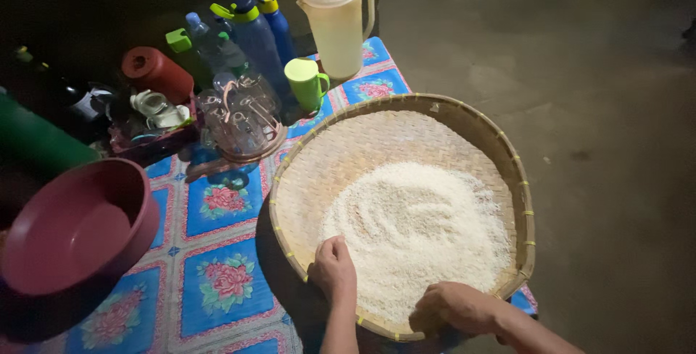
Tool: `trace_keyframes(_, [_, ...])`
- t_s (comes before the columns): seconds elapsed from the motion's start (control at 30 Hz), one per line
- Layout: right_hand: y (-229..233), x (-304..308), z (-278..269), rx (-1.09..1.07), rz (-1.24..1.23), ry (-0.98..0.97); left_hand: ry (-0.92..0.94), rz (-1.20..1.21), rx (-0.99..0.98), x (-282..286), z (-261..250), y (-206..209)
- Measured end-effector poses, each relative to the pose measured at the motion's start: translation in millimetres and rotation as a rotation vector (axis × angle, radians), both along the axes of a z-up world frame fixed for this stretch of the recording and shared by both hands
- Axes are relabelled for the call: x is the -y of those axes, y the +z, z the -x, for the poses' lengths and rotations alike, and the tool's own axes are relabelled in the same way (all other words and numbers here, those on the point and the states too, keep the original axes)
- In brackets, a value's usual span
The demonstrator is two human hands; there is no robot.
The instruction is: The person sorts white rice in a large woven basket by hand, picking out small debris and moving the grains around. The task is performed continuously throughout the clip.
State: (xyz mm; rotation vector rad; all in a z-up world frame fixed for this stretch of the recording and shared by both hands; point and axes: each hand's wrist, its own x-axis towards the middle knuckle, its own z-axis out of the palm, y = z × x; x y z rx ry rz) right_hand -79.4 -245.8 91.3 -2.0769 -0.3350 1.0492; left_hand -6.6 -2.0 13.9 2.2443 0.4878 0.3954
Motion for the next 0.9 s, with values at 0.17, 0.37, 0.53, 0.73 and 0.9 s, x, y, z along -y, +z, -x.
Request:
trace_keyframes(0.17, [-14.5, -13.3, -11.9, 0.188, -0.009, 0.192, -0.029, 0.066, 0.069, -1.9, -1.7, -6.2])
trace_keyframes(0.37, [-52.2, -29.5, -35.9, 0.464, 0.179, 0.383, 0.003, -0.026, 0.019, -0.5, 0.4, 6.5])
trace_keyframes(0.53, [-76.6, -33.7, -61.6, 0.421, 0.210, 0.030, 0.005, 0.063, -0.021, -0.4, 0.5, 10.1])
trace_keyframes(0.73, [-65.4, -13.5, -69.7, 0.427, 0.088, -0.191, -0.015, 0.082, 0.050, -0.5, -1.4, -1.4])
trace_keyframes(0.9, [-5.1, -27.5, -33.2, 0.108, 0.042, -0.011, -0.004, 0.109, 0.002, 0.7, -1.9, -2.4])
